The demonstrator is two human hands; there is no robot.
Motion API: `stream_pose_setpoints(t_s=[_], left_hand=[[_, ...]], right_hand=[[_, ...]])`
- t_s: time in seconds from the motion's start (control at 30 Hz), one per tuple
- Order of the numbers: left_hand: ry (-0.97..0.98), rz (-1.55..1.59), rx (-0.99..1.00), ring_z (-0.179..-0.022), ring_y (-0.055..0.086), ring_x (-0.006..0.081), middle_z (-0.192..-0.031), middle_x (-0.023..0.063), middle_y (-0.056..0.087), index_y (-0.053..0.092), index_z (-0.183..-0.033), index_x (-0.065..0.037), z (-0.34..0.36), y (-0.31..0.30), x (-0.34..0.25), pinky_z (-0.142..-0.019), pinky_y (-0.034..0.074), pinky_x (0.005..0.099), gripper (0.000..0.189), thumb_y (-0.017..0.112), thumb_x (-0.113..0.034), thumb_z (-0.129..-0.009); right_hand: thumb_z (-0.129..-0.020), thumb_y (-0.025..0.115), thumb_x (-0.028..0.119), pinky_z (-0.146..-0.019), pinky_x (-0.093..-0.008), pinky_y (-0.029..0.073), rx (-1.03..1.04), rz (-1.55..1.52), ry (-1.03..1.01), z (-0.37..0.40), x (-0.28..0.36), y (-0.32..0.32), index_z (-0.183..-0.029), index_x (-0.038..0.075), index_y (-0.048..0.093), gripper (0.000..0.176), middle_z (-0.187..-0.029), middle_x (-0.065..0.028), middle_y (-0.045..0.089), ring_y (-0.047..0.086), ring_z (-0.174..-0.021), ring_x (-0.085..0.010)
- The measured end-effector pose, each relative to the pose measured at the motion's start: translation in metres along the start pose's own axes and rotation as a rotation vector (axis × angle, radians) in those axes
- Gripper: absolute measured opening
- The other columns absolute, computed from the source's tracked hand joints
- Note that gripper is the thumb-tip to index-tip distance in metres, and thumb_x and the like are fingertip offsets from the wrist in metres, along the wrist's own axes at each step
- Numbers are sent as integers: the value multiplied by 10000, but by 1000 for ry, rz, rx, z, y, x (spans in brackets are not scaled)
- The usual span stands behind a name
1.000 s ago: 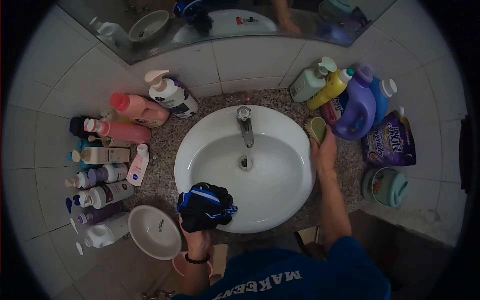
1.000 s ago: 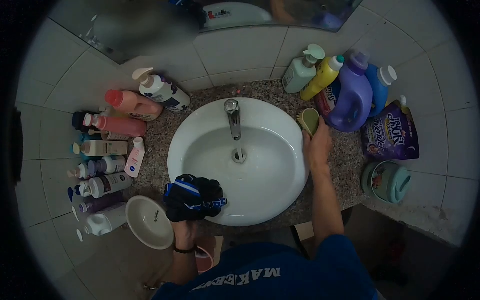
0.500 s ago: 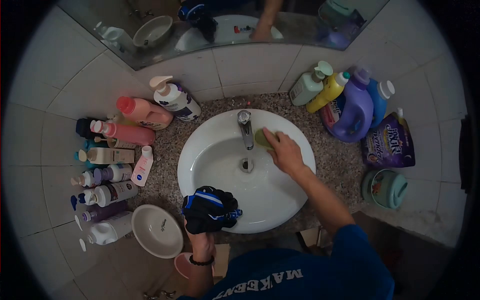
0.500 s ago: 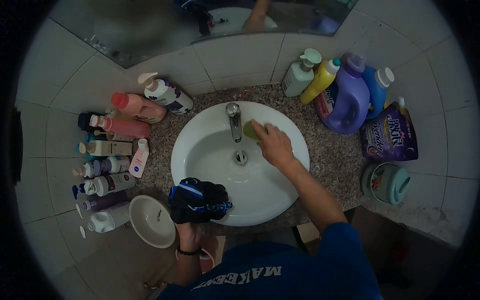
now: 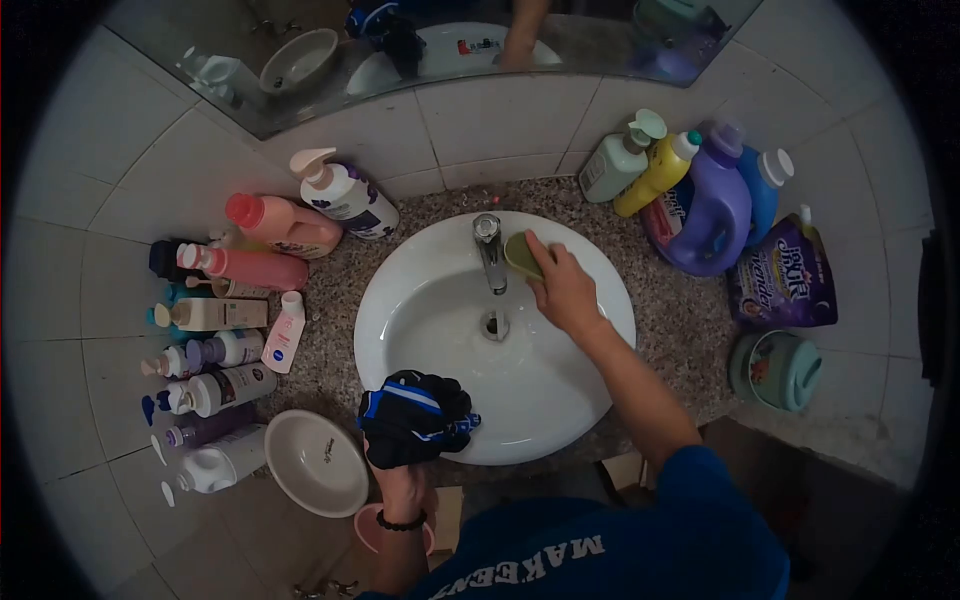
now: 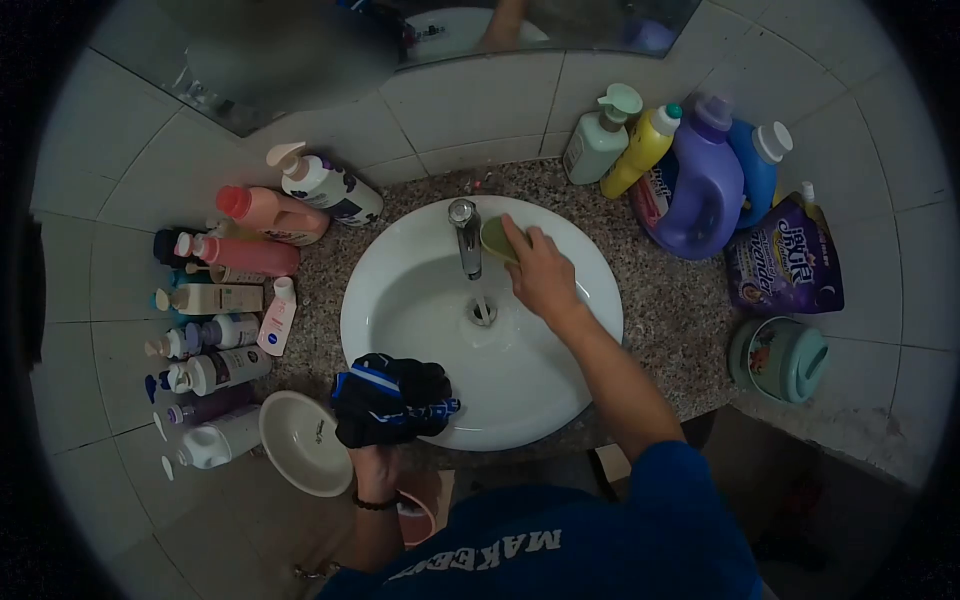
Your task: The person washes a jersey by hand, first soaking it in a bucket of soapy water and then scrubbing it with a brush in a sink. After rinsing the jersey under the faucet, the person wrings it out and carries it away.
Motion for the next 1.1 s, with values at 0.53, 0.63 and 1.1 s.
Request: stream_pose_setpoints(t_s=[0.53, 0.63, 1.1], left_hand=[[-21, 111, -22, -1074, 604, 198, -1213, 76, 594, 485, -1308, -63, 9, -13, -17, -939, 516, 363, 369, 568, -238, -994], [97, 46, -114, -1086, 602, 205, -1222, 71, 600, 505, -1298, -61, 18, -28, -21, -957, 501, 356, 356, 529, -270, -1011], [55, 134, 27, -1139, 581, 226, -1242, 47, 594, 520, -1335, -90, 7, -28, -24, -978, 500, 409, 388, 605, -235, -985]], right_hand=[[-866, 581, 152, -886, -466, 397, -51, 231, -535, -48, 167, 52, -1459, 154, 409, 617, -1138, -152, 543, 539, -1058, -294], [-860, 581, 158, -898, -475, 411, -118, 330, -319, -93, 136, 96, -1463, 162, 402, 629, -1161, -151, 543, 531, -1085, -297], [-864, 551, 39, -975, -471, 395, 363, 172, -118, 150, 62, 131, -1547, 168, 288, 743, -1236, -211, 499, 521, -1120, -353]])
Point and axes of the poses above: each hand's wrist, its own z-axis away from the middle knuckle, its own y-axis out of the palm, x = y × z, the point moved 7 cm from there along -z, towards the middle knuckle
